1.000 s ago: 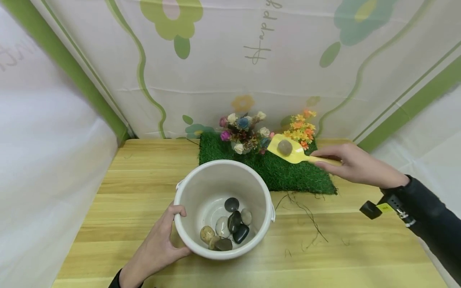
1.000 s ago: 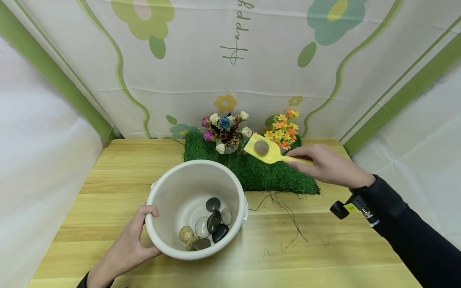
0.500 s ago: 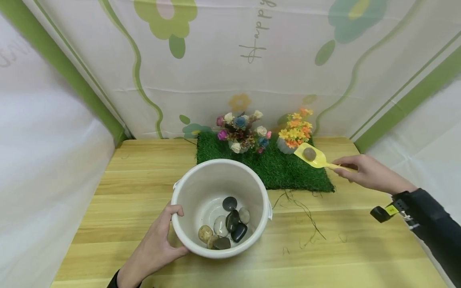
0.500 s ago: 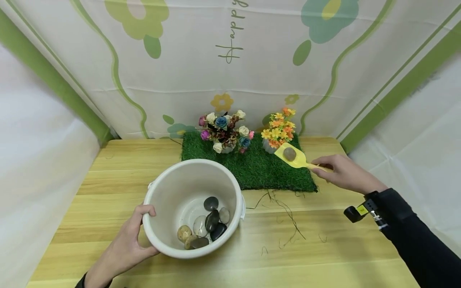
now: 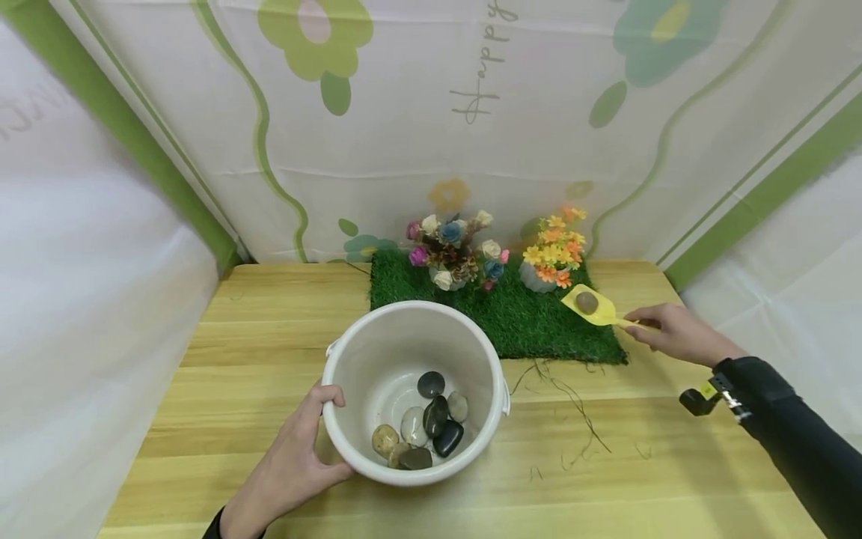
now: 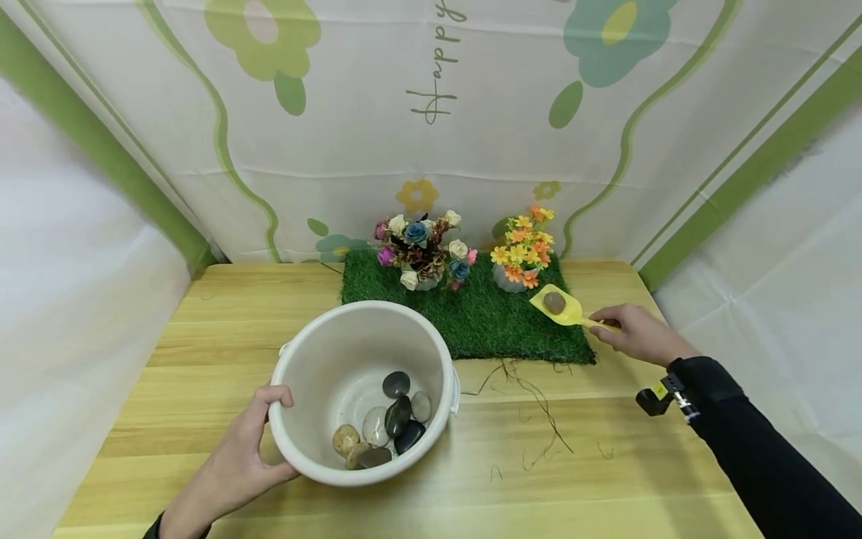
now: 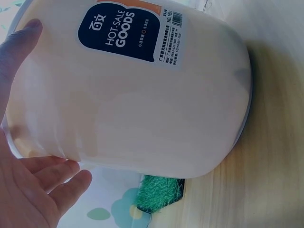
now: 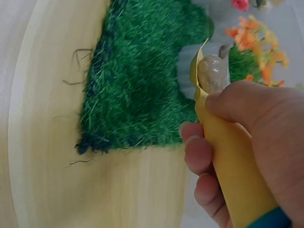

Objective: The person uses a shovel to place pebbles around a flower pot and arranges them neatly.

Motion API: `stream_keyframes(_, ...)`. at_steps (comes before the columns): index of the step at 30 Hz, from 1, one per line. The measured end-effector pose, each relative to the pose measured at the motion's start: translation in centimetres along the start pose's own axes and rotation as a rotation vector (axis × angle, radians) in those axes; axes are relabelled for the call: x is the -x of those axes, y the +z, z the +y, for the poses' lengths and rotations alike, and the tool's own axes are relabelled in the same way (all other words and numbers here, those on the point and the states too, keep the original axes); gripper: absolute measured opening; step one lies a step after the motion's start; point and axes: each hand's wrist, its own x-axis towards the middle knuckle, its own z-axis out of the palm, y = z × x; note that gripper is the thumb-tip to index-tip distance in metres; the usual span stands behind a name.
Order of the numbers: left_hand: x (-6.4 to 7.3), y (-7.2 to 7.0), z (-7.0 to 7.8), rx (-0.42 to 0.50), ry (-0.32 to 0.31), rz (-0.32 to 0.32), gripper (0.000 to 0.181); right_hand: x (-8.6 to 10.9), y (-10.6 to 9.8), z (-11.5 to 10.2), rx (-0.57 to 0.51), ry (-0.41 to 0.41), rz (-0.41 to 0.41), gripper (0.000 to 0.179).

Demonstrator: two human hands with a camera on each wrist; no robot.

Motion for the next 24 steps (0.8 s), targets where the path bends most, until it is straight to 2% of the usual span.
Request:
stream_keyframes(10,0.0,0.0,0.1,-0.017,0.023,0.024,0.07,-0.8,0.9,1.6,0.013,0.025,-0.022,0.033)
stream_keyframes(24,0.0,0.1,0.0,-0.017,0.04,0.034,0.07,-2.1,1.0,1.9,0.055,0.076,-0.062,0.031)
